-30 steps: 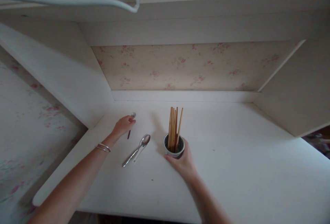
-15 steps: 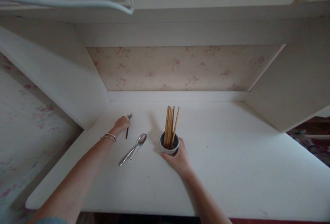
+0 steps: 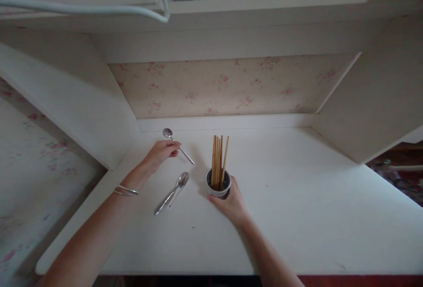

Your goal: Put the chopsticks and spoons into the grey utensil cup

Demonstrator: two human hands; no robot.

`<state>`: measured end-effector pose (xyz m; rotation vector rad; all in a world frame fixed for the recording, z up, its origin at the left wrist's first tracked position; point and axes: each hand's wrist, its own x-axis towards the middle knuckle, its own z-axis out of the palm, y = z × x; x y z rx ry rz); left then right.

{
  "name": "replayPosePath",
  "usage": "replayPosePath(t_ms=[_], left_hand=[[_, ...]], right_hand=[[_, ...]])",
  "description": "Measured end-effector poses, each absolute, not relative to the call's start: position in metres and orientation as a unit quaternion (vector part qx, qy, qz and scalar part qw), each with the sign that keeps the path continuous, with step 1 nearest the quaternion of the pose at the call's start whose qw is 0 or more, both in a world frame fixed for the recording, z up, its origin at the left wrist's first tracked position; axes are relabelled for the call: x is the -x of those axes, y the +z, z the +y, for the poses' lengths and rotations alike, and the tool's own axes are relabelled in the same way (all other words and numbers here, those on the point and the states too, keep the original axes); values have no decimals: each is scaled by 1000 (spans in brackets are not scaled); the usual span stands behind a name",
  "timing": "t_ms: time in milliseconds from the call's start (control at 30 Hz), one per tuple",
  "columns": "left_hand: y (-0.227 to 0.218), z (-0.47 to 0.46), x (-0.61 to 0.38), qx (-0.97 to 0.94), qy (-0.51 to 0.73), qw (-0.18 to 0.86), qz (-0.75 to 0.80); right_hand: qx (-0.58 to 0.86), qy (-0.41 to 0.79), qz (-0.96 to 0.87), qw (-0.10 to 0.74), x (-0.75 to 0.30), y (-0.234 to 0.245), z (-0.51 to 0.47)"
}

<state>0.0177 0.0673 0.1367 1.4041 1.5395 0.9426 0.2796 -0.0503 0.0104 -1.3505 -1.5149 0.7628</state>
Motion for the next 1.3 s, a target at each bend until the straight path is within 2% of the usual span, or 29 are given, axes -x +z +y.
replayPosePath(t_ms=[167, 300, 533, 700, 867, 1000, 1133, 1300], left_hand=[[172, 26, -60, -573, 431, 460, 524], [176, 2, -87, -628, 402, 414, 522], [134, -8, -110, -714, 333, 252, 562], [104, -10, -116, -721, 338, 244, 553], [92, -10, -122, -716, 348, 244, 554], [87, -13, -125, -700, 367, 287, 541], [74, -24, -125, -632, 440, 386, 508], [51, -40, -135, -586, 474, 507, 417]], right_hand=[[547, 298, -625, 471, -279, 10, -51], [547, 288, -628, 472, -279, 6, -50], [558, 287, -627, 461, -279, 5, -49], [553, 290, -632, 460, -279, 9, -49], [546, 296, -633, 463, -280, 12, -50], [542, 300, -631, 467, -279, 12, -51], [542, 290, -628, 477, -278, 11, -52], [516, 283, -642, 492, -277, 8, -51]])
